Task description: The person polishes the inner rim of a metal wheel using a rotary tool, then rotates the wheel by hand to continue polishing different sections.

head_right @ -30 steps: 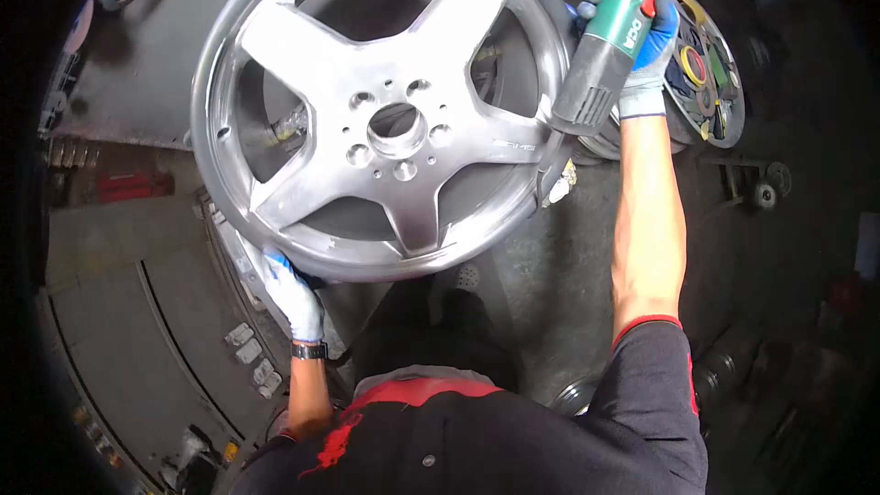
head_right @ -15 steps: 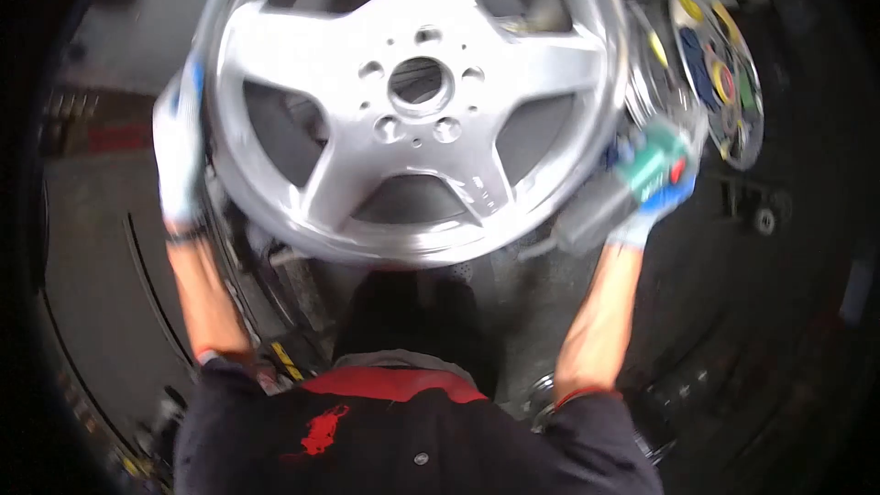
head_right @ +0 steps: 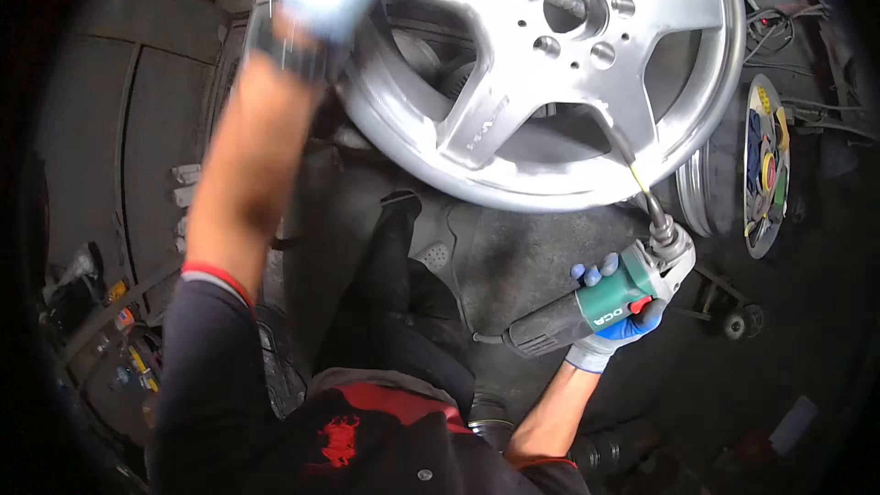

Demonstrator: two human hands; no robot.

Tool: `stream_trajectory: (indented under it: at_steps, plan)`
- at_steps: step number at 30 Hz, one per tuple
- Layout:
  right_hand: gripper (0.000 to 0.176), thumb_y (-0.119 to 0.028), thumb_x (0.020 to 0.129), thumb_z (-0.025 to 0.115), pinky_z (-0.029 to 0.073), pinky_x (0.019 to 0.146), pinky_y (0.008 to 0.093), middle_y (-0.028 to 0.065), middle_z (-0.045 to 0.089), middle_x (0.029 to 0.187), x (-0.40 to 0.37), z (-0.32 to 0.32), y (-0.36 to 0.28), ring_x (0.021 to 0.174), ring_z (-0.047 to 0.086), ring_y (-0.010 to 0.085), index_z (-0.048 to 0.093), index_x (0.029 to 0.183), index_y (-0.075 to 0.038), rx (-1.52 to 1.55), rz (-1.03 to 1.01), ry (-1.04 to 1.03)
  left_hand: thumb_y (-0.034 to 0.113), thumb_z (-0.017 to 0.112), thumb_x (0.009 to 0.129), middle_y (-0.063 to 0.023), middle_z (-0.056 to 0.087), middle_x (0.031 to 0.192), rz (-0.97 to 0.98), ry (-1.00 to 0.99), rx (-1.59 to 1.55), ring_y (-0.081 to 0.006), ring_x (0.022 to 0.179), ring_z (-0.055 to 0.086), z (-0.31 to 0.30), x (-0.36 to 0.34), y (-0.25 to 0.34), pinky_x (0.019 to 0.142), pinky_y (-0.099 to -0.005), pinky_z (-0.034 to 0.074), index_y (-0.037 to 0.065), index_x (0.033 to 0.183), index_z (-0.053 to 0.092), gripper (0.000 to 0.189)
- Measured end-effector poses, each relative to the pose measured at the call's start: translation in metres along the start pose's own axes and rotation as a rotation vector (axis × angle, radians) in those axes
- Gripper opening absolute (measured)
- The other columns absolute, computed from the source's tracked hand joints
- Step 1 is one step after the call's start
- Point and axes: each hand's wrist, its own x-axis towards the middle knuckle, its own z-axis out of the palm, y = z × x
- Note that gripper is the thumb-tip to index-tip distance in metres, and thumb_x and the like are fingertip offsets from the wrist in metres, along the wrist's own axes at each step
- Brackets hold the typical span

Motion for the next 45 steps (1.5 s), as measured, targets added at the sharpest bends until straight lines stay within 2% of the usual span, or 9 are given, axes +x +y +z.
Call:
stream_trajectory:
  at_steps: [1,3,5,8,12,17,25,36,45]
  plan:
    - [0.084,-0.064,0.095,0.059,0.044,0.102,0.0585,0.0215,0.056,0.122,0.000,0.010,-0.004,0.098,0.061,0.0348,0.039,0.152,-0.005,-0.012,0.060,0.002,0.039,0.076,0.087,-0.0274,0.055,0.143,0.056,-0.163,0.288,-0.0440,0.122,0.060,-0.036,-0.048,0.019,0.095,-0.0530,0.052,0.010,0.136,0.061,0.059]
    - [0.086,-0.069,0.096,0.053,0.052,0.087,0.0509,0.0204,0.053,0.128,0.007,0.031,-0.006,0.098,0.060,0.0332,0.039,0.152,-0.005,-0.098,0.146,0.053,0.019,0.064,0.103,-0.0010,0.067,0.087,-0.388,-0.157,-0.572,-0.0065,0.084,0.060,-0.075,-0.121,0.058,0.073,-0.0263,0.050,-0.001,0.105,0.071,0.021]
    - [0.084,-0.067,0.097,0.052,0.054,0.085,0.0488,0.0203,0.056,0.124,0.025,0.057,0.005,0.097,0.060,0.0332,0.041,0.151,-0.004,-0.105,0.186,0.023,0.011,0.067,0.099,-0.0002,0.064,0.082,-0.838,-0.369,-0.963,-0.0052,0.075,0.058,-0.093,-0.193,0.103,0.065,-0.0257,0.049,0.003,0.095,0.069,0.009]
    - [0.077,-0.063,0.099,0.050,0.055,0.085,0.0452,0.0223,0.060,0.116,0.046,0.066,0.027,0.095,0.062,0.0328,0.048,0.146,-0.003,-0.265,0.009,0.266,0.019,0.073,0.095,-0.0055,0.065,0.080,-0.797,-0.428,-1.005,-0.0114,0.073,0.061,-0.098,-0.229,0.144,0.068,-0.0287,0.052,0.000,0.102,0.069,0.021]
    - [0.066,-0.056,0.103,0.047,0.055,0.096,0.0454,0.0226,0.064,0.125,0.073,0.060,0.027,0.110,0.065,0.0325,0.055,0.139,-0.001,-0.235,0.159,-0.150,0.042,0.077,0.091,-0.0110,0.070,0.090,-0.845,-0.704,-1.085,-0.0140,0.079,0.064,-0.052,-0.218,0.148,0.074,-0.0318,0.055,-0.002,0.115,0.066,0.051]
    - [0.056,-0.044,0.107,0.047,0.045,0.113,0.0428,0.0153,0.061,0.140,0.091,0.036,0.023,0.128,0.058,0.0258,0.052,0.144,-0.004,-0.366,-0.104,0.105,0.055,0.073,0.091,-0.0178,0.075,0.106,-0.900,-0.809,-1.106,-0.0207,0.098,0.073,-0.011,-0.196,0.146,0.087,-0.0325,0.056,-0.011,0.117,0.062,0.072]
    - [0.056,-0.044,0.106,0.050,0.044,0.112,0.0420,0.0120,0.060,0.142,0.096,0.027,0.029,0.130,0.057,0.0242,0.050,0.149,-0.008,-0.400,-0.132,0.186,0.058,0.071,0.089,-0.0085,0.075,0.072,-0.920,-0.863,-1.131,-0.0200,0.076,0.076,-0.006,-0.188,0.148,0.080,-0.0324,0.058,-0.001,0.087,0.076,0.060]
    - [0.055,-0.036,0.109,0.045,0.046,0.112,0.0394,0.0104,0.057,0.145,0.030,0.008,0.056,0.130,0.057,0.0208,0.044,0.153,-0.003,-0.428,-0.034,-0.144,0.058,0.071,0.091,-0.0245,0.074,0.102,-1.012,-0.654,-0.994,-0.0376,0.094,0.075,-0.032,-0.263,0.173,0.085,-0.0428,0.057,-0.007,0.117,0.062,0.070]
    - [0.048,-0.028,0.111,0.043,0.050,0.105,0.0353,0.0093,0.060,0.139,0.041,0.010,0.053,0.123,0.060,0.0173,0.047,0.150,-0.001,-0.652,-0.151,0.019,0.061,0.070,0.090,-0.0232,0.074,0.093,-1.019,-0.701,-0.926,-0.0366,0.091,0.075,-0.032,-0.248,0.172,0.083,-0.0436,0.057,-0.007,0.111,0.064,0.071]
